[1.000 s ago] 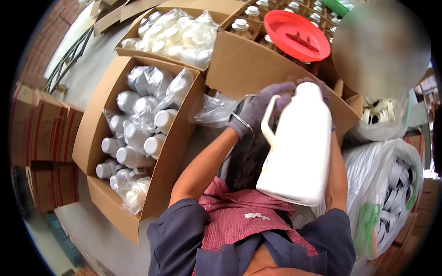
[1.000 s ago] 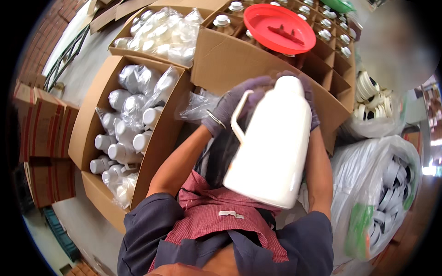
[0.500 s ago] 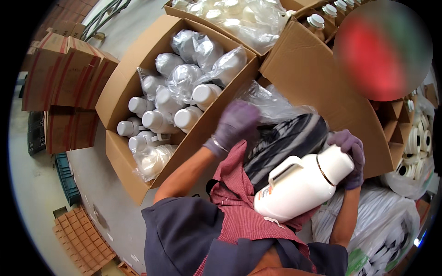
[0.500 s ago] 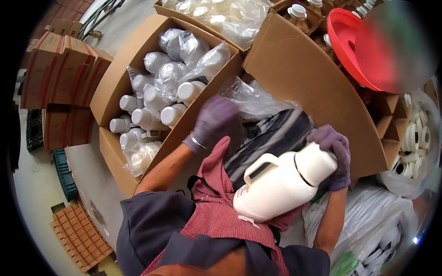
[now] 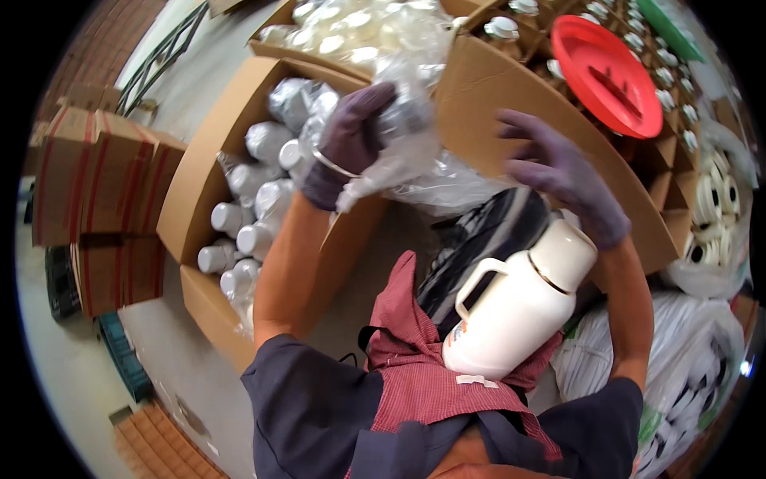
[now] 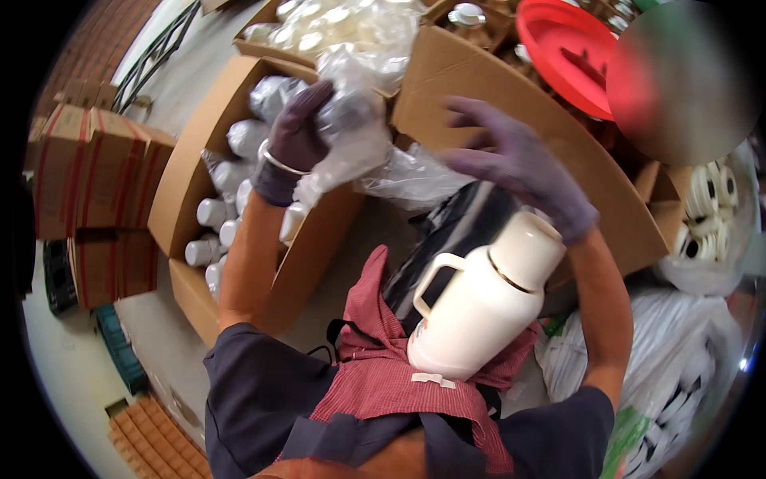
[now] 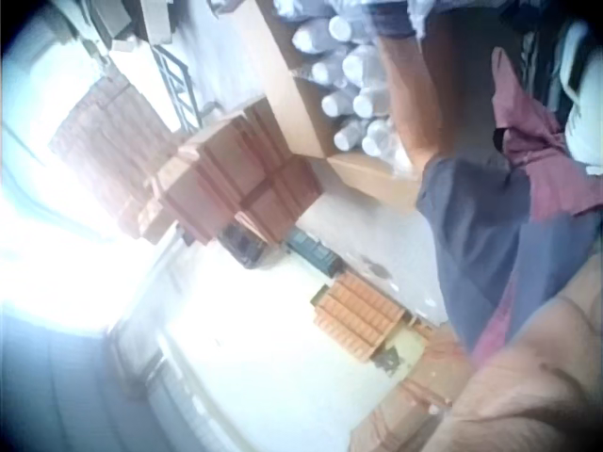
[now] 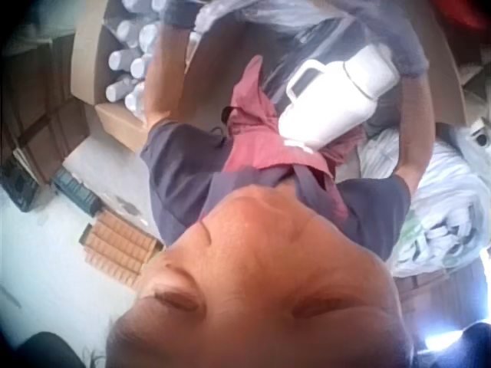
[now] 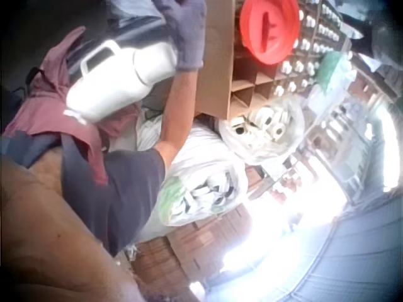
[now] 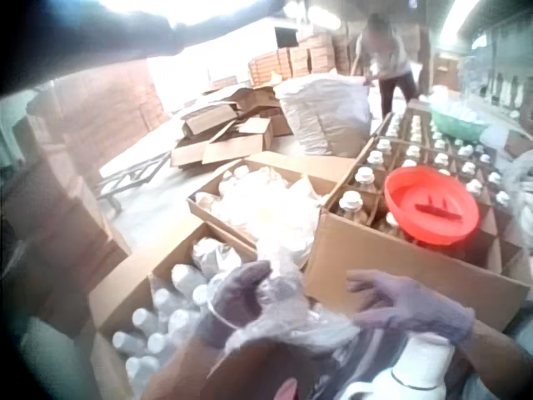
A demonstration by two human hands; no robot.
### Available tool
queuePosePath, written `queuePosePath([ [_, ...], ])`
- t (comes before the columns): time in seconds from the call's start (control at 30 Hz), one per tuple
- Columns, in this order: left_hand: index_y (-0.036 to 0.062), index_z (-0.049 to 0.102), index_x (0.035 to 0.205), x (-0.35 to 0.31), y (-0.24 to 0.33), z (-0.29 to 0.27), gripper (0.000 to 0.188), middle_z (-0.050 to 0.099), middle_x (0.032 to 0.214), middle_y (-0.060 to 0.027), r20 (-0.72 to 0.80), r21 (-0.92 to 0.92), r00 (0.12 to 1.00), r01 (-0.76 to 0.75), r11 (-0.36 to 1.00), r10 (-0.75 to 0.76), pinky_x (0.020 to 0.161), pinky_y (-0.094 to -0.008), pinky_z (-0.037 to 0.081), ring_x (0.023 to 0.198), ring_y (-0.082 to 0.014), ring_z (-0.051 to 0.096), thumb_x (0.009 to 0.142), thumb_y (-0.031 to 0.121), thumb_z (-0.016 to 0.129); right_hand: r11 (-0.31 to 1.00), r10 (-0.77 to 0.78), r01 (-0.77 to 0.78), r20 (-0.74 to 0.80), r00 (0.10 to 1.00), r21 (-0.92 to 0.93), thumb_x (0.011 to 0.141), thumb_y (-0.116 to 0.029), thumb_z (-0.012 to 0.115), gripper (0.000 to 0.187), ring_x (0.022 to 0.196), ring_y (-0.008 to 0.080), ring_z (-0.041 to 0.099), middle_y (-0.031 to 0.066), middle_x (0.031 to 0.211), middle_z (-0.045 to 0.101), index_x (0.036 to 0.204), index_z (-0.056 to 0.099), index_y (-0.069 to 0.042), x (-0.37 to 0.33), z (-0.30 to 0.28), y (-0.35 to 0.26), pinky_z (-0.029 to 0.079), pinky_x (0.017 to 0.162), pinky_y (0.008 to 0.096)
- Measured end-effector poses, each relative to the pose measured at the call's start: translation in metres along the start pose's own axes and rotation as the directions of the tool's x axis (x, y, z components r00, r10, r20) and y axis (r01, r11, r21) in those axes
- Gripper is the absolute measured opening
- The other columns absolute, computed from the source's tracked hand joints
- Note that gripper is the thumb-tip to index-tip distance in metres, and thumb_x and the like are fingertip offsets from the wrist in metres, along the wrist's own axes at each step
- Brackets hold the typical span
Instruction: The person assembles thermal flasks by inserting glass liners into plastic shells, attaching bottom caps, and placing the finished flasks into plastic bags. They retrieve components from boxes and bags, completing multiple flasks one at a time.
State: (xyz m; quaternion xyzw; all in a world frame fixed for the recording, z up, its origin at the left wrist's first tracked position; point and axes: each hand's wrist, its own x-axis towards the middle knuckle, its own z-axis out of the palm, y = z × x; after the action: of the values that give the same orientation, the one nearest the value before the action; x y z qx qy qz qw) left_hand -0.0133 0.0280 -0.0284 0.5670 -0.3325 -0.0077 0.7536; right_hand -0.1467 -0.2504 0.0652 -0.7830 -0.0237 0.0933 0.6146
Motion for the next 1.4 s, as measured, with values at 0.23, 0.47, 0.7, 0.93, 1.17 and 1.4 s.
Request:
queuePosePath([
  [0.23, -0.0049, 0.033, 0.144, 0.046, 0.007, 0.066, 0.096, 0.041, 0.144, -0.0198, 0.526, -0.254, 0.847, 0.242, 0.936, -0.076, 0.115, -0.0435, 0.025, 0.135, -0.0304, 0.039, 0.084, 0.069, 0.047, 0.841, 0.168, -0.016, -0.233, 0.958, 0.541, 0.094, -0.032, 0.058, 0.022, 0.07, 0.008, 0.061, 0.0001, 0.078, 0.062, 0.099, 0.063, -0.011, -0.003, -0.074, 0.026, 0.048, 0.052, 0.0204],
  [0.47, 0.0022, 0.054, 0.132, -0.016, 0.018, 0.161, 0.075, 0.059, 0.125, -0.0125, 0.521, 0.409, 0.85, -0.321, 0.854, 0.07, 0.097, -0.0381, 0.044, 0.114, -0.0244, 0.055, 0.073, 0.041, 0.077, 0.431, -0.092, 0.388, -0.388, 0.917, 0.814, 0.099, -0.036, 0.049, 0.046, 0.113, 0.0227, 0.057, 0.0105, 0.121, 0.06, 0.131, 0.047, -0.003, -0.034, -0.115, 0.06, 0.044, 0.103, 0.0375],
  [0.7, 0.002, 0.065, 0.083, -0.01, -0.022, 0.222, 0.022, 0.055, 0.072, 0.0084, -0.017, -0.209, 0.943, 0.322, 0.924, -0.333, 0.053, -0.0195, 0.036, 0.062, -0.0023, 0.042, 0.093, 0.022, 0.063, 0.88, -0.389, 0.473, -0.501, 0.773, 0.047, 0.076, -0.044, 0.075, 0.101, 0.129, 0.0274, 0.044, 0.0121, 0.14, 0.042, 0.149, 0.019, -0.001, -0.085, -0.045, 0.06, 0.033, 0.11, 0.0414],
  [0.93, 0.0019, 0.062, 0.103, -0.018, -0.016, 0.215, 0.023, 0.063, 0.092, -0.0018, 0.189, -0.318, 0.806, 0.591, 0.741, -0.562, 0.068, -0.0249, 0.049, 0.078, -0.0103, 0.057, 0.097, 0.02, 0.049, 0.708, -0.387, -0.167, -0.576, 0.72, -0.686, 0.079, -0.017, 0.07, 0.054, 0.109, 0.0308, 0.059, 0.0155, 0.127, 0.056, 0.128, 0.053, -0.003, -0.111, -0.072, 0.136, 0.046, 0.098, 0.0391],
  [1.17, -0.0019, 0.067, 0.112, -0.085, 0.015, 0.13, 0.058, 0.067, 0.11, -0.0115, 0.4, 0.08, 0.716, 0.594, 0.8, -0.572, 0.084, -0.0281, 0.048, 0.095, -0.0169, 0.061, 0.082, 0.048, 0.064, 0.843, -0.378, -0.148, -0.764, 0.522, -0.518, 0.08, -0.01, 0.065, 0.032, 0.095, 0.0323, 0.06, 0.0187, 0.107, 0.059, 0.11, 0.054, -0.001, -0.186, 0.007, 0.124, 0.05, 0.089, 0.0392],
  [1.4, -0.0048, 0.071, 0.099, -0.133, 0.029, 0.101, 0.056, 0.062, 0.118, -0.0194, 0.544, -0.1, 0.643, 0.687, 0.72, -0.538, 0.096, -0.0371, 0.043, 0.111, -0.0261, 0.057, 0.08, 0.048, 0.07, 0.686, -0.635, 0.099, -0.526, 0.567, -0.721, 0.08, -0.006, 0.061, 0.018, 0.099, 0.0358, 0.057, 0.0165, 0.106, 0.058, 0.096, 0.053, -0.004, -0.24, 0.072, 0.138, 0.046, 0.096, 0.051],
])
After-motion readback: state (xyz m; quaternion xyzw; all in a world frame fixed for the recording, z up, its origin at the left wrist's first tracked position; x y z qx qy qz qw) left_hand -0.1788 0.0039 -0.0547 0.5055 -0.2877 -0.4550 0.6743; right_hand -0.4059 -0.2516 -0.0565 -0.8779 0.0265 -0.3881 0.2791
